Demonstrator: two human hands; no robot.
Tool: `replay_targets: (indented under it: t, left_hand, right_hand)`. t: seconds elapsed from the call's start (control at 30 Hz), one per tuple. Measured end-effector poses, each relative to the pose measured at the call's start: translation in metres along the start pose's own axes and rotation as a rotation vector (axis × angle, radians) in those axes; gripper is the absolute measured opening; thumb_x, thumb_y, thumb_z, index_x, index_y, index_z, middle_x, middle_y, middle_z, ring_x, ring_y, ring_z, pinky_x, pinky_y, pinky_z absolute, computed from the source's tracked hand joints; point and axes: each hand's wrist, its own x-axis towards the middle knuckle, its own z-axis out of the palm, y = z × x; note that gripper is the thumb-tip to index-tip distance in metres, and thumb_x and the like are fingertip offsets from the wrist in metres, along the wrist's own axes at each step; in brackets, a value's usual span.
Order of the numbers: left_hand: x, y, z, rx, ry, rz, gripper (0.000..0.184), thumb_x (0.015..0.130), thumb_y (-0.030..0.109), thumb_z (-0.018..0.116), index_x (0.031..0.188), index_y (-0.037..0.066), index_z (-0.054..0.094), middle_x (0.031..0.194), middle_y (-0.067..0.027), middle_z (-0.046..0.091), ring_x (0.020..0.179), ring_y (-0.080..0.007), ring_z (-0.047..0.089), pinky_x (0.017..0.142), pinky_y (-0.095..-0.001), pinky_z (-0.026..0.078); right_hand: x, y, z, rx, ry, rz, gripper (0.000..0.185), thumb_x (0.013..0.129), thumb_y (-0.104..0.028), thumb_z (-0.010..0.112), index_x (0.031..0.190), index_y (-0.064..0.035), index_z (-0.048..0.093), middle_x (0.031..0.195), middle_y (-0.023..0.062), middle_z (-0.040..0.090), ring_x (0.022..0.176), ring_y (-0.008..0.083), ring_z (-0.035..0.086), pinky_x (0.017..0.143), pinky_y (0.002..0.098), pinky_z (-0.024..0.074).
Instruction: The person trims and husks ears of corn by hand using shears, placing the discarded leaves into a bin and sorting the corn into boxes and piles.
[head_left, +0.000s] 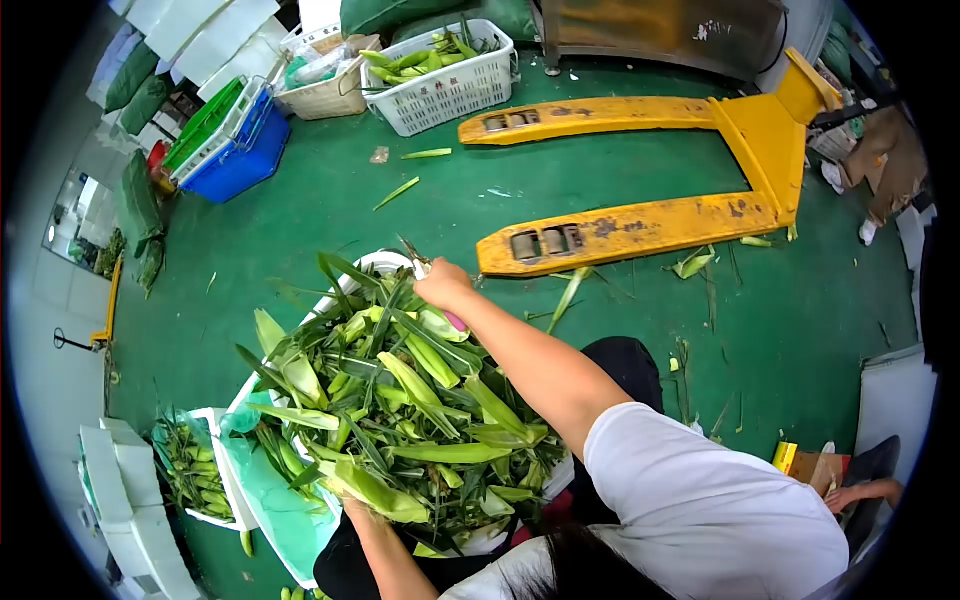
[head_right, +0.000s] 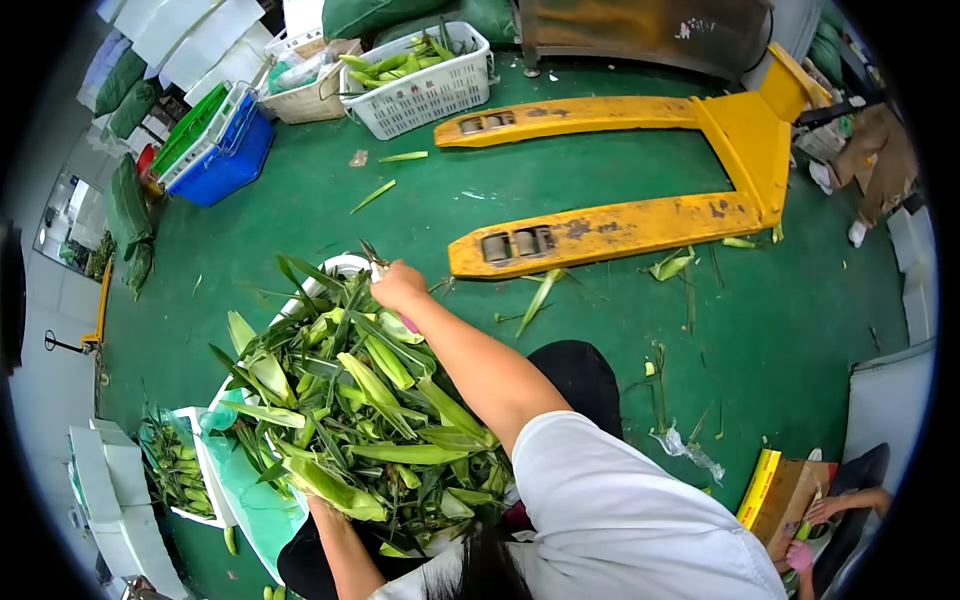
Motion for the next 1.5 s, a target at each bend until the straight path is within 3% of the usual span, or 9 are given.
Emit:
replay_targets:
  t: [0.37, 0.67, 0.77, 0.87, 0.93, 1.03, 1.13, 1.43, 1.5]
  left_hand:
    - [0.066, 0.004, -0.072, 0.118, 0.061, 0.018, 0.049, 0.09, 0.036, 0.065, 0.116, -0.006, 0.06, 0.104, -0.0166, 0.068, 0.089, -0.0269, 0.069, 0.076, -0.0383, 0.056]
    - [0.099, 0.005, -0.05, 0.125, 0.139, -0.036, 0.049, 0.092, 0.027, 0.064, 0.123, -0.009, 0.053, 0.108, -0.0205, 0.067, 0.09, -0.0295, 0.068, 0.074, -0.0408, 0.056]
    - [0.111, 0.001, -0.057, 0.449, 0.219, 0.059, 0.067, 0.079, 0.041, 0.074, 0.122, -0.006, 0.054, 0.115, -0.0207, 0.062, 0.096, -0.0339, 0.066, 0.083, -0.0429, 0.053]
    - [0.01, 0.061, -0.014, 0.988, 0.442, 0.473, 0.069, 0.073, 0.049, 0.074, 0.117, -0.002, 0.058, 0.13, -0.0252, 0.046, 0.113, -0.0395, 0.054, 0.094, -0.0466, 0.044]
    - [-0.025, 0.091, -0.017, 0.701, 0.296, 0.447, 0.054, 0.081, 0.04, 0.072, 0.111, -0.003, 0.057, 0.116, -0.0194, 0.055, 0.096, -0.0307, 0.062, 0.082, -0.0413, 0.05]
    - [-0.054, 0.131, -0.014, 0.056, 0.062, 0.248, 0.042, 0.089, 0.033, 0.068, 0.111, -0.001, 0.055, 0.093, -0.0105, 0.062, 0.078, -0.0204, 0.063, 0.066, -0.035, 0.052]
    - [-0.064, 0.14, -0.035, -0.2, -0.012, -0.06, 0.046, 0.09, 0.043, 0.065, 0.118, 0.008, 0.052, 0.091, -0.0122, 0.066, 0.076, -0.0261, 0.065, 0.064, -0.0434, 0.055]
    - [-0.163, 0.103, -0.008, -0.217, -0.162, -0.201, 0.044, 0.102, 0.046, 0.043, 0.113, 0.006, 0.055, 0.097, -0.0094, 0.062, 0.085, -0.0239, 0.065, 0.073, -0.0383, 0.056]
    - [-0.161, 0.066, -0.013, -0.066, -0.211, 0.084, 0.042, 0.104, 0.044, 0.038, 0.116, 0.005, 0.051, 0.104, -0.0119, 0.06, 0.093, -0.0221, 0.063, 0.079, -0.0367, 0.055]
  right_hand:
    - [-0.02, 0.049, -0.05, 0.109, 0.035, 0.115, 0.038, 0.076, -0.033, 0.07, 0.087, 0.0029, 0.069, 0.083, 0.0105, 0.069, 0.073, 0.0204, 0.063, 0.065, 0.0382, 0.0486]
    - [-0.045, 0.088, -0.064, 0.276, 0.011, 0.111, 0.047, 0.077, -0.033, 0.067, 0.101, 0.0077, 0.064, 0.091, 0.0152, 0.067, 0.074, 0.0251, 0.062, 0.072, 0.0404, 0.0492]
    - [-0.053, 0.08, -0.065, 0.344, 0.008, 0.179, 0.036, 0.083, -0.027, 0.062, 0.094, 0.0079, 0.063, 0.084, 0.0164, 0.068, 0.076, 0.0278, 0.065, 0.071, 0.0406, 0.0505]
    - [-0.087, 0.027, -0.068, -0.402, 0.321, -0.026, 0.039, 0.078, -0.025, 0.062, 0.103, 0.0058, 0.062, 0.095, 0.023, 0.068, 0.086, 0.0384, 0.066, 0.079, 0.0458, 0.0508]
    - [-0.121, 0.0, -0.053, -0.383, 0.336, -0.26, 0.033, 0.08, -0.025, 0.062, 0.102, 0.0001, 0.06, 0.098, 0.0205, 0.068, 0.088, 0.0394, 0.066, 0.078, 0.046, 0.0504]
    - [-0.252, -0.042, -0.003, -0.13, -0.074, -0.754, 0.017, 0.083, -0.007, 0.062, 0.1, -0.0075, 0.06, 0.087, 0.0075, 0.064, 0.072, 0.0172, 0.058, 0.063, 0.033, 0.0466]
    - [-0.379, -0.048, 0.046, 0.413, -0.505, -0.41, 0.03, 0.083, -0.007, 0.07, 0.108, -0.0051, 0.053, 0.098, 0.0009, 0.061, 0.083, 0.009, 0.053, 0.077, 0.0249, 0.0453]
    - [-0.442, -0.055, 0.076, 0.256, -0.384, -0.478, 0.07, 0.066, -0.02, 0.086, 0.121, 0.0016, 0.048, 0.106, 0.0119, 0.061, 0.094, 0.0204, 0.059, 0.085, 0.0335, 0.0483]
    - [-0.452, -0.055, 0.071, 0.152, -0.245, -0.525, 0.067, 0.07, -0.019, 0.084, 0.123, 0.0027, 0.048, 0.107, 0.0146, 0.062, 0.096, 0.0208, 0.061, 0.086, 0.0336, 0.0488]
